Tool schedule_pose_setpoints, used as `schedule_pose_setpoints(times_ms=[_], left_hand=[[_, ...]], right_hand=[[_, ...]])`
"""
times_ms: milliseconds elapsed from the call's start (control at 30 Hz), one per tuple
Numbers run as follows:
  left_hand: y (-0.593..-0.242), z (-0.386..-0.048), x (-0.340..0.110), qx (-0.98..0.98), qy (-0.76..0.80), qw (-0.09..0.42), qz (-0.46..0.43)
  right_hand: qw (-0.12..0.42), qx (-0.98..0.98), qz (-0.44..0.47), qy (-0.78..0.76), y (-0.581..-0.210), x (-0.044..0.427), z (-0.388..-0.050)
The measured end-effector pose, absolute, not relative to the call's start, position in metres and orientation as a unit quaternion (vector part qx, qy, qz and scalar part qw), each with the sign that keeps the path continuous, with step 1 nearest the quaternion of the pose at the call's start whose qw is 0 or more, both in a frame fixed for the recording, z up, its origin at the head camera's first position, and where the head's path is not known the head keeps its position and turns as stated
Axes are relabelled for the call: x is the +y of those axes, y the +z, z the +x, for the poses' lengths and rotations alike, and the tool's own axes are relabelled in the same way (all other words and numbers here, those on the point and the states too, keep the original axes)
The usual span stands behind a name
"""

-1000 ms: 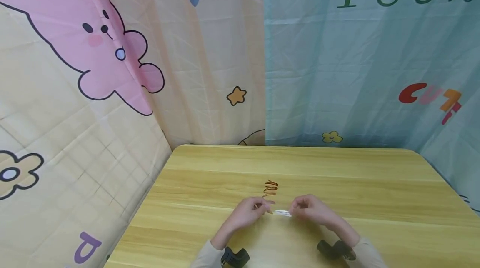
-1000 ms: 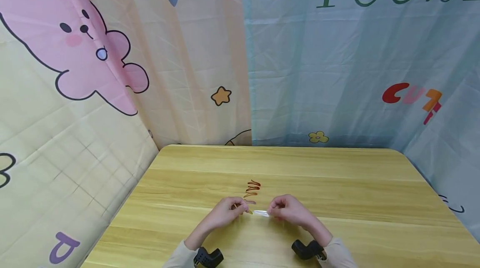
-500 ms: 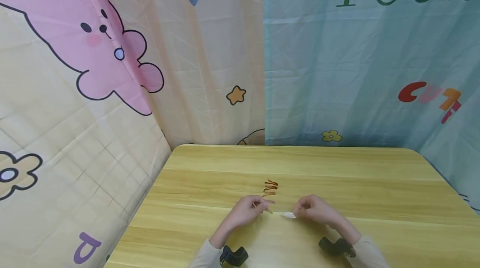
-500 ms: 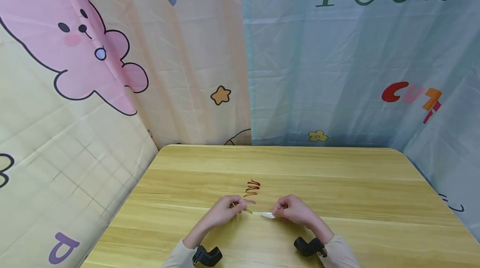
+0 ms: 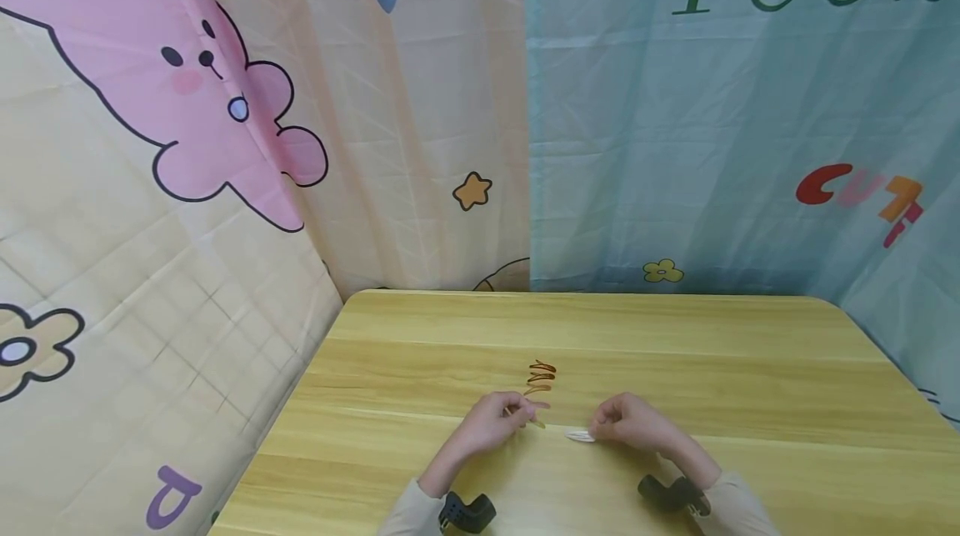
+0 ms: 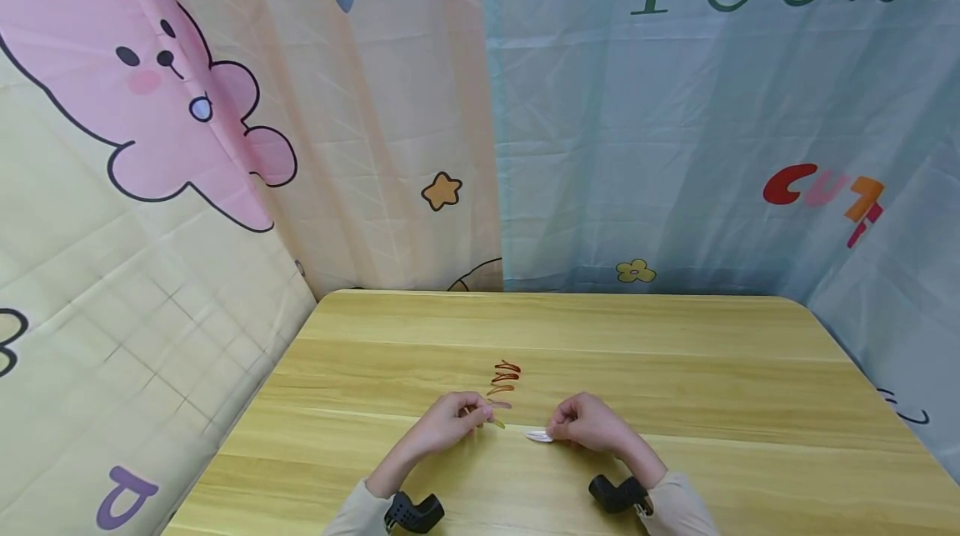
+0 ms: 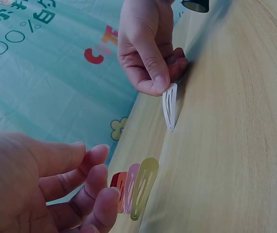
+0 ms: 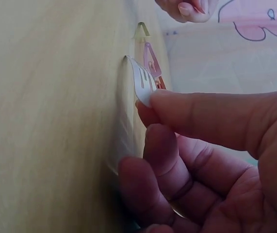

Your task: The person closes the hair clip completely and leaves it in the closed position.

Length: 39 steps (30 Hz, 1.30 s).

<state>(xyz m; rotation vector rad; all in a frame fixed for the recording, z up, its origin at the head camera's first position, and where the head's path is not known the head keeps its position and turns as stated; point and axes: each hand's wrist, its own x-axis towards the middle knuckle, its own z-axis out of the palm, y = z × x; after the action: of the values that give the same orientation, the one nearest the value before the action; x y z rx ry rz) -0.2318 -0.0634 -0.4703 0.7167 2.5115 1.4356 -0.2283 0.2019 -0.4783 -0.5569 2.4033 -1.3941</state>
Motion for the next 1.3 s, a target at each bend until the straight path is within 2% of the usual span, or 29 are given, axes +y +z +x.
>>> schedule_pose_setpoints(times_ms=[600, 1300], left_hand=[[-0.4707, -0.2328, -0.0639, 0.836, 0.482, 0.098, 0.244], [-0.4717, -0.2335, -0.0678, 0.851, 0.464, 0.087, 0.23]], right_hand=[[0.131, 0.852, -0.195, -0.468, -0.4814, 0.2029, -0.2282], [0.115, 0.867, -0.193, -0.446, -0.4834, 0.2004, -0.2278]])
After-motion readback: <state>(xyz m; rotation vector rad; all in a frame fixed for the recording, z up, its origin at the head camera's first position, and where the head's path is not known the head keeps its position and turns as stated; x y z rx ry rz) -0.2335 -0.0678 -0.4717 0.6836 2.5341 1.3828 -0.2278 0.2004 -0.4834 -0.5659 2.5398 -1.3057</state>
